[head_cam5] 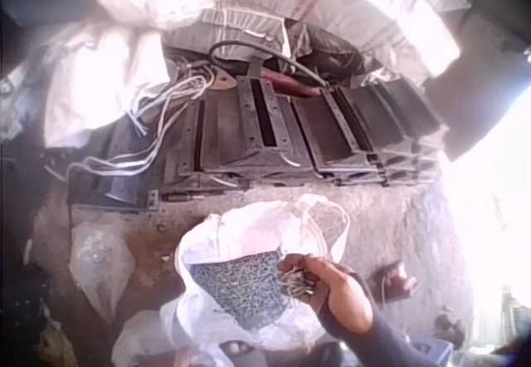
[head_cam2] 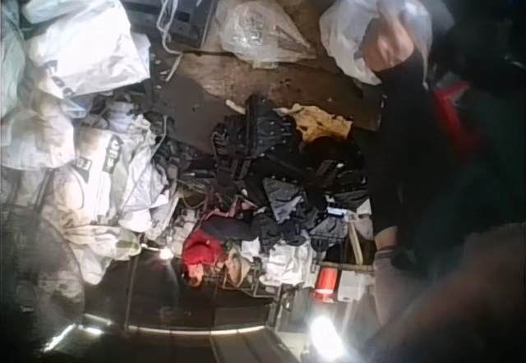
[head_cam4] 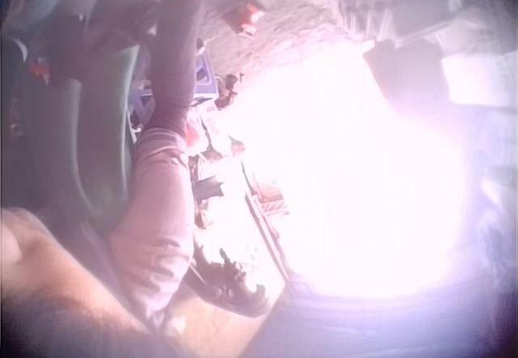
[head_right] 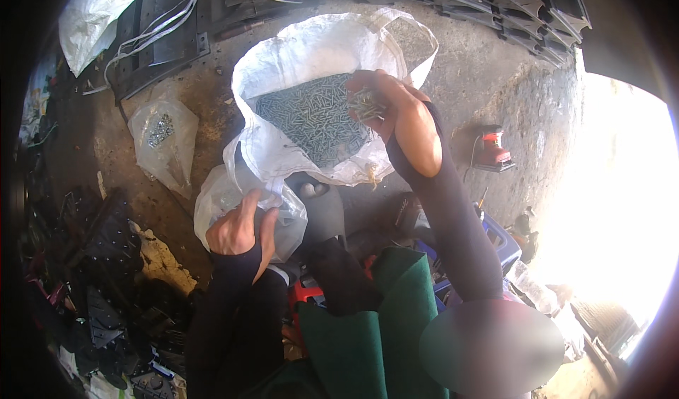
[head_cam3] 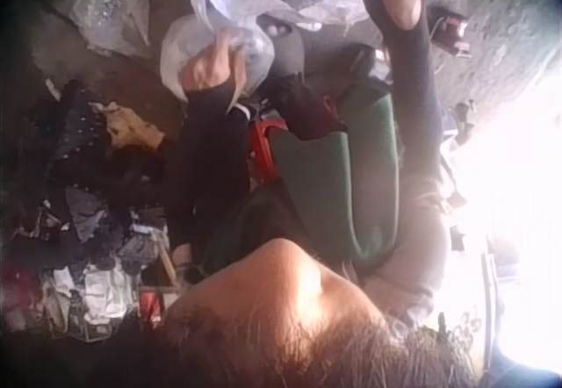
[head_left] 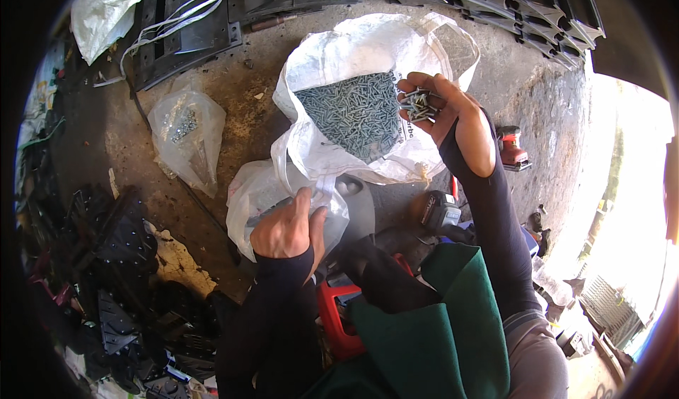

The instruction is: The person sits on a red stool and repeatedly scoops small metal screws from a white sack into their hands, inspects them, and returns them to the sack. The process is repeated multiple times with no visible final assembly or placement.

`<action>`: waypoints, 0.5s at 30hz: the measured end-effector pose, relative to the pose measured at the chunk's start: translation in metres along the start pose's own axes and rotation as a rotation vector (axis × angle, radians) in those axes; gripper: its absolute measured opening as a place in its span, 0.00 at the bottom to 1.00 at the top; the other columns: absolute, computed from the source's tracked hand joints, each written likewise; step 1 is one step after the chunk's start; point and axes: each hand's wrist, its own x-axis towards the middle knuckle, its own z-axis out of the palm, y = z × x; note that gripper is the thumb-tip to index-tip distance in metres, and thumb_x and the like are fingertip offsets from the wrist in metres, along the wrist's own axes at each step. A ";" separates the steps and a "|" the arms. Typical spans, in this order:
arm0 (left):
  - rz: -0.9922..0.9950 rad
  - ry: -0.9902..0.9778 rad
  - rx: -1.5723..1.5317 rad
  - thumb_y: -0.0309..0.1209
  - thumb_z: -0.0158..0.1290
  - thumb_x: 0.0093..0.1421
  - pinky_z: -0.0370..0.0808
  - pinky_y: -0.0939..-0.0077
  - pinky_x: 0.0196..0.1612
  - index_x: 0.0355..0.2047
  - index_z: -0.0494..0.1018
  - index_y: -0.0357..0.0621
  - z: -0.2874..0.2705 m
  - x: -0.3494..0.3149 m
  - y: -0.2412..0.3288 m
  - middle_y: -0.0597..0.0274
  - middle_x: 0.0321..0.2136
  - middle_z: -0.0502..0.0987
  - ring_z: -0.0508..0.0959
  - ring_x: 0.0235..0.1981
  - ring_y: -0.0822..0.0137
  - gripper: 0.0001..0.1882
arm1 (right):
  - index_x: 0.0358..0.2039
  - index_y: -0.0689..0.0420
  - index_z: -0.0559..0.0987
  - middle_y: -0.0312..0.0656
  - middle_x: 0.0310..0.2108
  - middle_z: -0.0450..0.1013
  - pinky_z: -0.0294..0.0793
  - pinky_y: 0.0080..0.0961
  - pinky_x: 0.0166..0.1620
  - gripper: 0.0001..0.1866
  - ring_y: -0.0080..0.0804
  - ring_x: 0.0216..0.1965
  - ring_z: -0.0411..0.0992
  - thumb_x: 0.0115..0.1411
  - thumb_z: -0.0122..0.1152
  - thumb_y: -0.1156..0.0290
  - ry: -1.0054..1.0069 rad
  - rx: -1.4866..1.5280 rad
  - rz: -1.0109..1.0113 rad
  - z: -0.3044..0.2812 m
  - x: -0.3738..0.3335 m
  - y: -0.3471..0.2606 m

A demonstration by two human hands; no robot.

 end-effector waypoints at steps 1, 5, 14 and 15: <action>0.001 -0.004 -0.003 0.32 0.62 0.55 0.73 0.62 0.25 0.45 0.74 0.42 0.000 -0.001 -0.001 0.56 0.19 0.76 0.77 0.21 0.53 0.17 | 0.53 0.71 0.71 0.54 0.50 0.74 0.73 0.39 0.56 0.22 0.39 0.51 0.73 0.73 0.40 0.64 -0.012 -0.087 -0.038 0.000 0.000 0.000; 0.000 -0.046 -0.014 0.32 0.63 0.54 0.73 0.61 0.25 0.45 0.74 0.41 -0.001 -0.003 -0.003 0.55 0.20 0.76 0.77 0.21 0.53 0.19 | 0.53 0.71 0.72 0.53 0.51 0.74 0.71 0.38 0.56 0.22 0.38 0.52 0.73 0.72 0.41 0.64 0.048 0.215 0.071 0.002 -0.001 0.002; -0.002 0.005 -0.135 0.29 0.65 0.53 0.74 0.63 0.26 0.45 0.75 0.38 -0.005 -0.007 -0.004 0.52 0.22 0.78 0.79 0.21 0.53 0.20 | 0.53 0.71 0.72 0.54 0.52 0.74 0.70 0.37 0.58 0.23 0.39 0.54 0.72 0.73 0.44 0.61 0.085 0.199 0.086 0.008 -0.002 0.001; -0.006 0.014 -0.137 0.29 0.65 0.53 0.73 0.63 0.26 0.45 0.76 0.38 -0.006 -0.008 -0.004 0.52 0.22 0.78 0.79 0.21 0.54 0.20 | 0.53 0.71 0.72 0.54 0.52 0.74 0.70 0.37 0.58 0.23 0.40 0.54 0.72 0.72 0.45 0.61 0.086 0.205 0.092 0.008 -0.002 0.002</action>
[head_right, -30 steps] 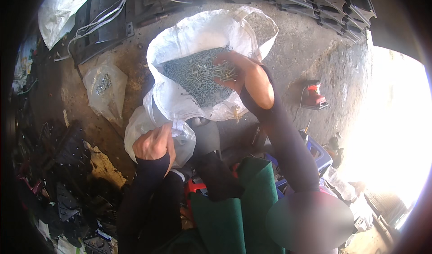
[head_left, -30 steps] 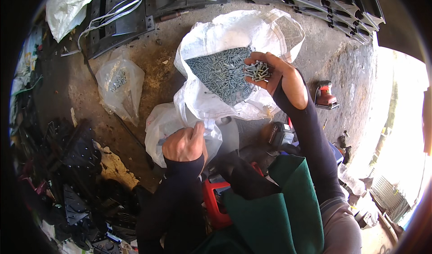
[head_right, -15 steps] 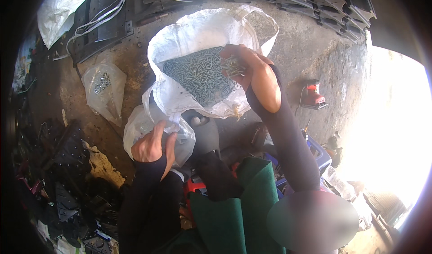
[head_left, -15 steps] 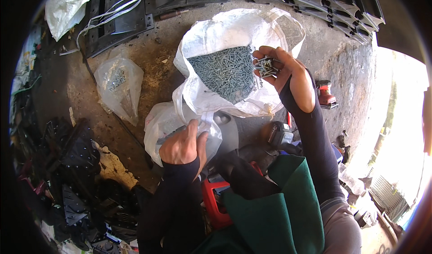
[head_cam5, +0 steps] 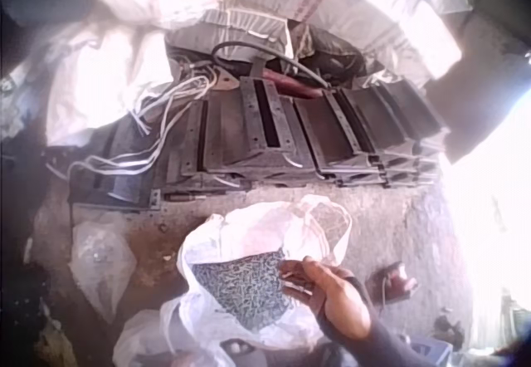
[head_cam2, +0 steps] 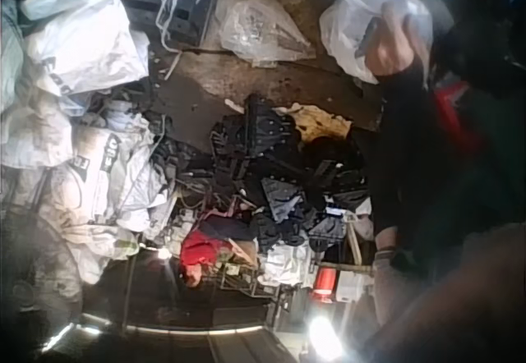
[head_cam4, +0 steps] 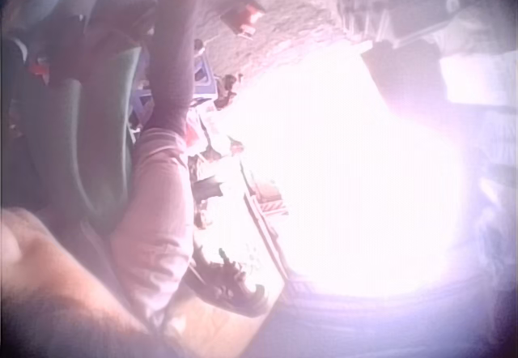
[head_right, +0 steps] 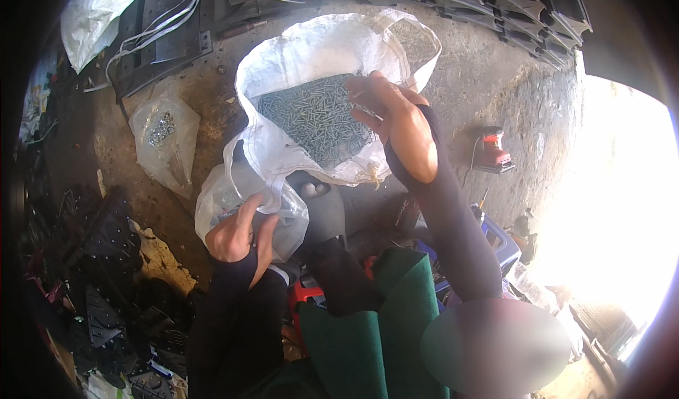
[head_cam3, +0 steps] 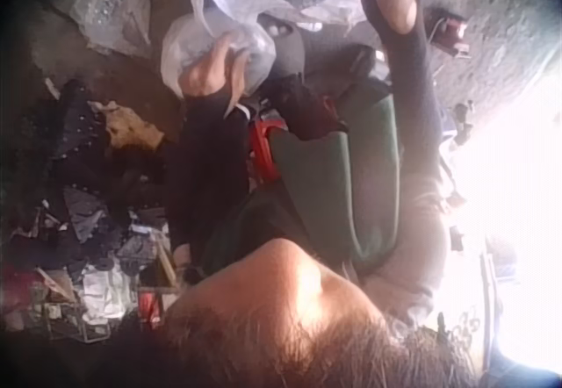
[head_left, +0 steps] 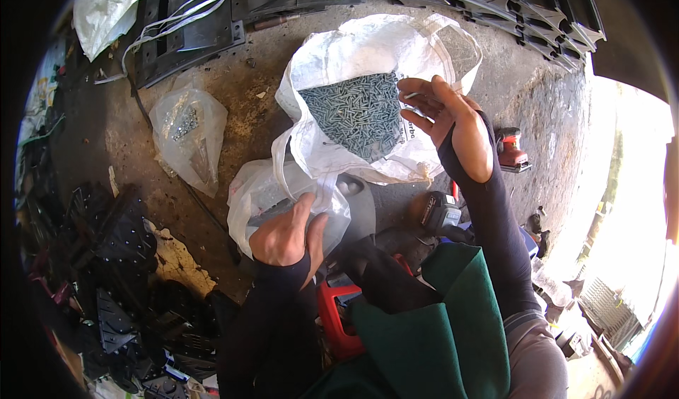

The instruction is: The person sits on a red stool and repeatedly scoops small metal screws from a white sack into their hands, inspects them, and returns them to the sack. The process is repeated multiple times with no visible final assembly or placement.

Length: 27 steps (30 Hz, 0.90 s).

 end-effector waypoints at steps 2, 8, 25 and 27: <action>0.004 -0.008 -0.016 0.29 0.65 0.53 0.73 0.64 0.26 0.45 0.76 0.37 -0.003 -0.001 0.000 0.52 0.22 0.78 0.79 0.21 0.55 0.20 | 0.52 0.71 0.72 0.55 0.52 0.74 0.70 0.38 0.59 0.23 0.40 0.55 0.71 0.72 0.45 0.61 0.011 0.017 0.004 0.000 0.000 0.003; -0.376 0.256 -0.379 0.28 0.55 0.62 0.63 0.81 0.25 0.48 0.75 0.39 -0.025 -0.013 0.000 0.71 0.19 0.68 0.68 0.21 0.79 0.14 | 0.51 0.73 0.72 0.57 0.53 0.72 0.69 0.40 0.60 0.23 0.44 0.55 0.71 0.72 0.46 0.61 0.020 0.018 -0.062 0.001 -0.006 0.004; -0.737 0.283 -1.087 0.28 0.47 0.64 0.61 0.61 0.66 0.67 0.54 0.31 -0.077 0.060 -0.168 0.45 0.59 0.67 0.68 0.60 0.53 0.33 | 0.46 0.70 0.80 0.67 0.55 0.69 0.65 0.45 0.61 0.31 0.57 0.56 0.71 0.62 0.57 0.49 -0.828 -0.319 0.182 0.053 -0.078 -0.003; -0.682 0.226 -0.916 0.31 0.50 0.64 0.58 0.60 0.67 0.68 0.53 0.34 -0.082 0.030 -0.140 0.46 0.63 0.63 0.66 0.62 0.53 0.35 | 0.44 0.71 0.80 0.65 0.56 0.70 0.67 0.43 0.60 0.27 0.57 0.56 0.72 0.59 0.60 0.55 -0.918 -0.296 0.262 0.062 -0.083 0.015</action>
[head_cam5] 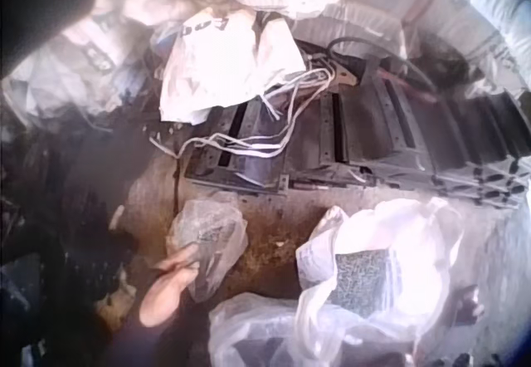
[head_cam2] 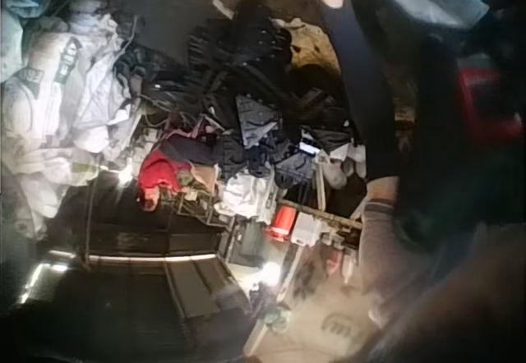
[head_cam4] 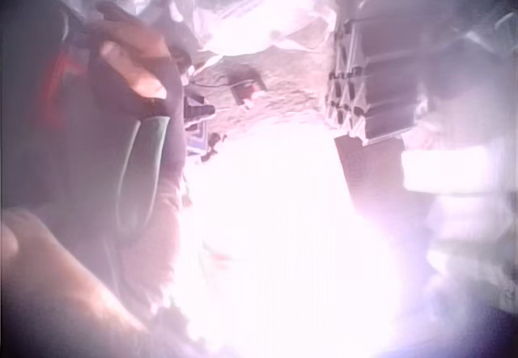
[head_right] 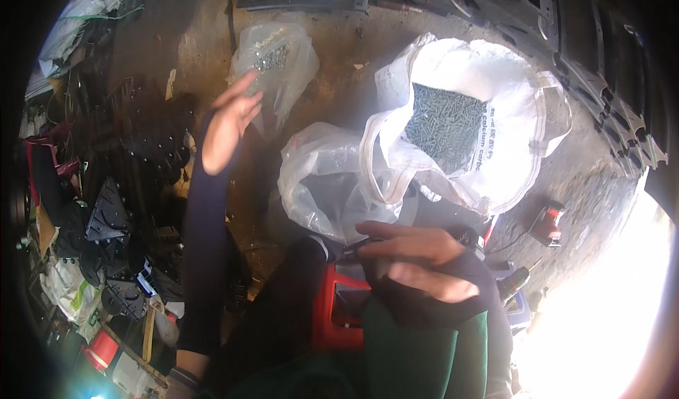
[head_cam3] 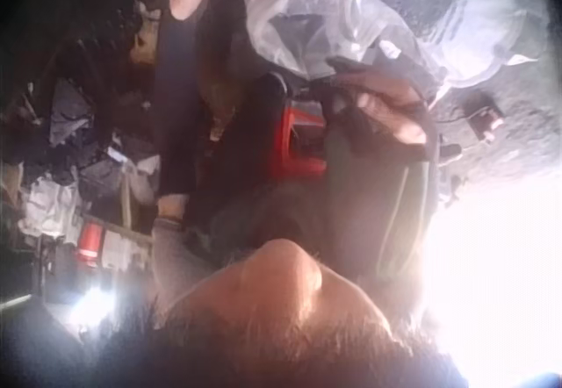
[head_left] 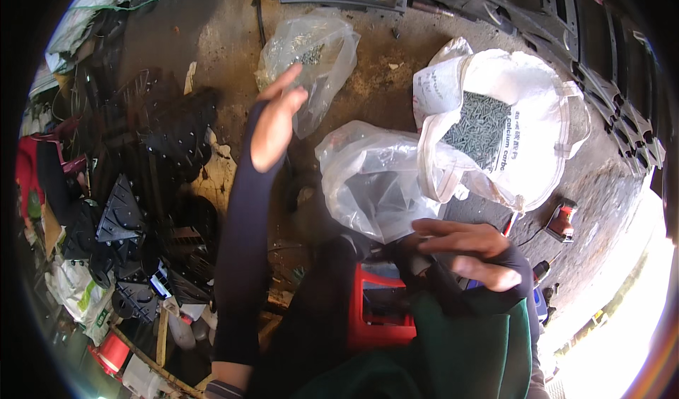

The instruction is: The person sits on a red stool and repeatedly scoops small metal screws from a white sack into their hands, inspects them, and returns them to the sack. The process is repeated multiple times with no visible final assembly or placement.

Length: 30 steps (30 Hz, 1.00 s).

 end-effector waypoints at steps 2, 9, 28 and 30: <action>0.119 0.029 0.251 0.34 0.55 0.62 0.57 0.59 0.67 0.68 0.53 0.36 0.013 -0.052 -0.012 0.47 0.65 0.60 0.63 0.64 0.53 0.38 | 0.44 0.69 0.80 0.63 0.54 0.72 0.71 0.41 0.56 0.24 0.55 0.53 0.74 0.59 0.63 0.59 0.109 -0.478 0.016 0.010 0.012 0.021; 0.189 0.241 0.669 0.34 0.63 0.56 0.72 0.62 0.53 0.57 0.68 0.36 0.042 -0.113 -0.076 0.41 0.49 0.75 0.77 0.50 0.50 0.31 | 0.39 0.66 0.78 0.54 0.30 0.78 0.76 0.46 0.35 0.23 0.54 0.31 0.78 0.55 0.70 0.57 0.667 -1.184 0.394 0.023 0.028 0.081; 0.153 0.435 0.462 0.31 0.59 0.59 0.77 0.69 0.37 0.45 0.79 0.40 0.025 -0.094 -0.065 0.48 0.31 0.82 0.84 0.31 0.59 0.15 | 0.57 0.61 0.72 0.50 0.43 0.77 0.76 0.30 0.43 0.27 0.34 0.38 0.77 0.55 0.66 0.77 0.895 -0.872 -0.214 0.030 0.071 0.023; 0.145 0.430 0.449 0.32 0.59 0.59 0.77 0.68 0.38 0.44 0.79 0.41 0.034 -0.094 -0.064 0.48 0.32 0.82 0.84 0.31 0.56 0.15 | 0.55 0.63 0.73 0.53 0.48 0.75 0.75 0.35 0.49 0.28 0.44 0.45 0.76 0.51 0.66 0.81 0.877 -1.131 -0.499 0.045 0.066 0.022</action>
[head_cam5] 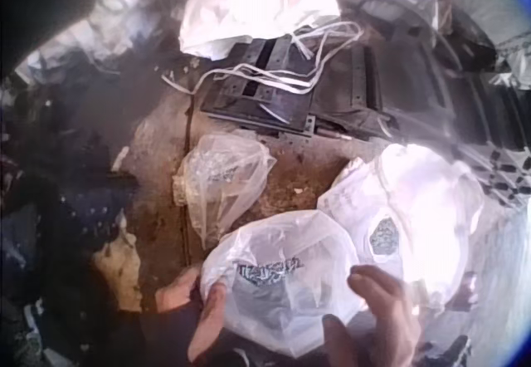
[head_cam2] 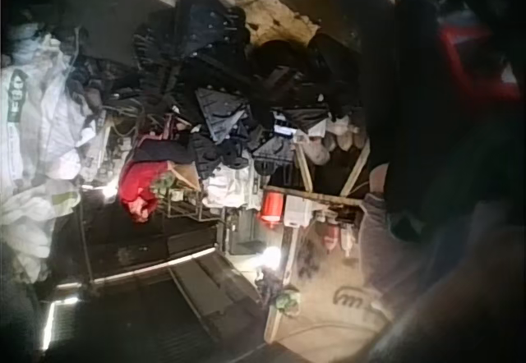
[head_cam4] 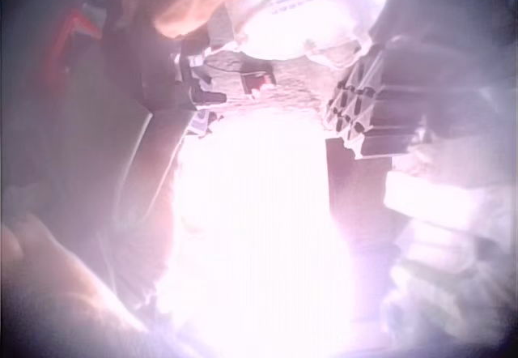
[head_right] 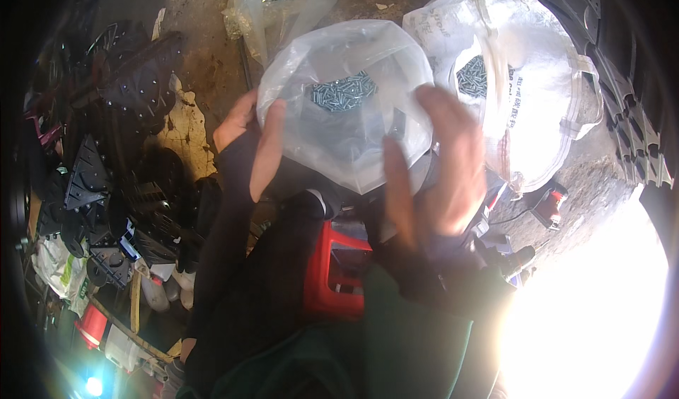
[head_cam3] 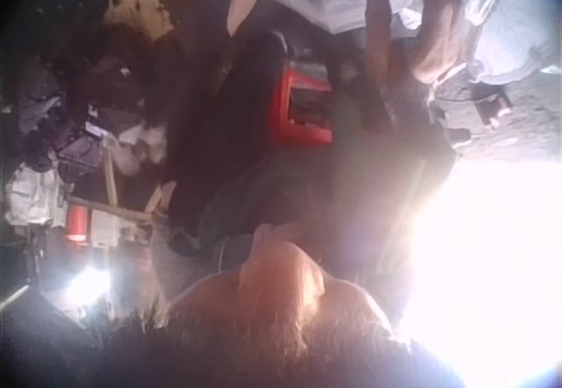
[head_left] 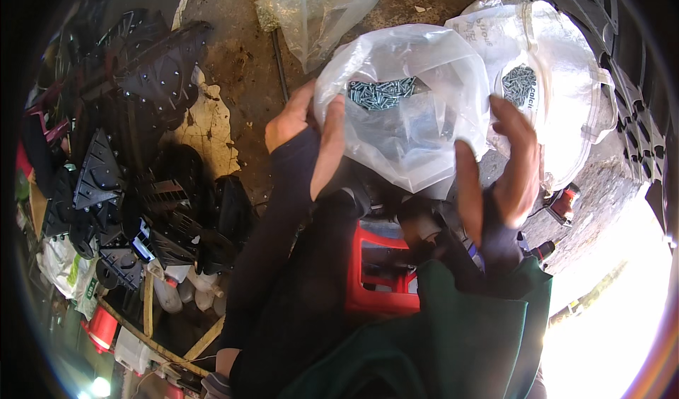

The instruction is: The person sits on a red stool and repeatedly scoops small metal screws from a white sack into their hands, inspects them, and returns them to the sack. The process is repeated multiple times with no visible final assembly or placement.

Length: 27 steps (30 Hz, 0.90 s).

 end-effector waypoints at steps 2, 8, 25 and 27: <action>0.020 -0.026 -0.055 0.33 0.59 0.58 0.78 0.66 0.38 0.44 0.78 0.41 0.004 -0.003 0.003 0.48 0.33 0.82 0.83 0.33 0.51 0.15 | 0.47 0.63 0.78 0.50 0.47 0.76 0.76 0.37 0.49 0.21 0.47 0.47 0.76 0.50 0.65 0.85 -0.089 0.218 -0.239 0.017 -0.006 -0.005; 0.056 -0.032 0.062 0.32 0.58 0.59 0.77 0.60 0.37 0.45 0.77 0.42 0.012 -0.013 -0.001 0.47 0.33 0.81 0.82 0.33 0.46 0.14 | 0.50 0.58 0.77 0.54 0.52 0.72 0.75 0.44 0.51 0.23 0.52 0.50 0.74 0.54 0.65 0.66 -0.941 -0.254 0.128 0.147 -0.008 0.061; 0.066 0.087 0.001 0.27 0.57 0.58 0.77 0.71 0.35 0.42 0.79 0.41 0.005 -0.016 -0.008 0.51 0.30 0.82 0.83 0.28 0.59 0.11 | 0.52 0.54 0.75 0.47 0.49 0.75 0.76 0.48 0.47 0.18 0.45 0.51 0.73 0.66 0.53 0.60 -0.772 0.374 0.250 0.204 -0.044 0.111; 0.073 0.091 0.028 0.27 0.58 0.57 0.77 0.72 0.35 0.41 0.79 0.41 -0.003 -0.016 -0.003 0.51 0.29 0.82 0.83 0.28 0.60 0.12 | 0.54 0.54 0.74 0.42 0.50 0.74 0.78 0.41 0.45 0.22 0.39 0.52 0.73 0.68 0.52 0.52 -0.855 0.881 0.748 0.178 -0.034 0.104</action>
